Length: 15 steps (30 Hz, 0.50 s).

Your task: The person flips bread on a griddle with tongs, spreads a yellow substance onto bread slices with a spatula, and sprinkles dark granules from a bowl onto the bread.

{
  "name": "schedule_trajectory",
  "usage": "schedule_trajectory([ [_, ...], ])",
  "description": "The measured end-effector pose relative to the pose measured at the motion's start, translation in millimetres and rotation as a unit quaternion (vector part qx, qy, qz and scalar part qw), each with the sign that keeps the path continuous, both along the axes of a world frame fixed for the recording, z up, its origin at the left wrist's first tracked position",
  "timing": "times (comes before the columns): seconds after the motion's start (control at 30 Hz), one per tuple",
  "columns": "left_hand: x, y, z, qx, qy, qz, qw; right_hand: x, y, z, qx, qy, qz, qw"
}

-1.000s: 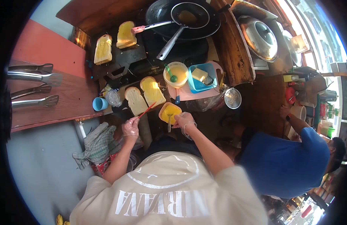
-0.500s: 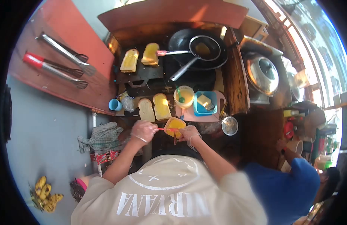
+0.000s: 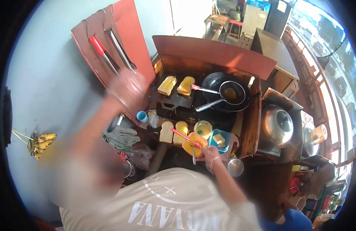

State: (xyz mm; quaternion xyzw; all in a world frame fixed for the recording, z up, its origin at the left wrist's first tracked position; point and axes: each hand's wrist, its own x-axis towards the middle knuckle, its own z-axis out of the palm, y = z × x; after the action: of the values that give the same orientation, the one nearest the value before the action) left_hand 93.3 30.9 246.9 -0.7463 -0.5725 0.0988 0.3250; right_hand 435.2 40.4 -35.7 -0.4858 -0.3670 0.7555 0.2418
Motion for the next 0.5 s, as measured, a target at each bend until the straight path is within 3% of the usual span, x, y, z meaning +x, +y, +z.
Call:
schedule_trajectory([
  [0.07,-81.7,18.8,45.9,0.119,0.113,0.020,0.986,10.4,-0.9,10.9,0.005,-0.001,0.003,1.000],
  [0.13,-134.4,26.8,84.4,0.139,0.190,-0.031,0.971,24.9,-1.4,3.9,0.005,0.004,0.006,1.000],
  [0.17,-143.2,31.3,94.1,0.144,0.192,-0.030,0.970,29.6,-3.8,7.1,0.007,0.001,0.002,1.000],
  [0.23,-152.1,39.7,106.6,-0.039,0.220,0.181,0.958,45.6,-1.4,-1.9,0.016,-0.009,0.017,1.000],
  [0.27,-154.4,44.9,109.9,-0.034,0.221,0.183,0.957,53.1,-0.2,-7.6,0.019,-0.021,0.030,0.999],
  [0.33,-155.1,57.1,118.2,-0.137,0.266,0.241,0.923,64.1,0.2,-13.6,0.021,-0.033,0.022,0.999],
  [0.47,-143.9,62.3,148.4,-0.086,0.277,0.249,0.924,88.1,7.0,-43.7,-0.004,-0.014,0.021,1.000],
  [0.5,-135.4,57.8,154.1,-0.047,0.242,0.252,0.936,98.9,14.7,-79.5,0.085,-0.034,0.067,0.994],
])
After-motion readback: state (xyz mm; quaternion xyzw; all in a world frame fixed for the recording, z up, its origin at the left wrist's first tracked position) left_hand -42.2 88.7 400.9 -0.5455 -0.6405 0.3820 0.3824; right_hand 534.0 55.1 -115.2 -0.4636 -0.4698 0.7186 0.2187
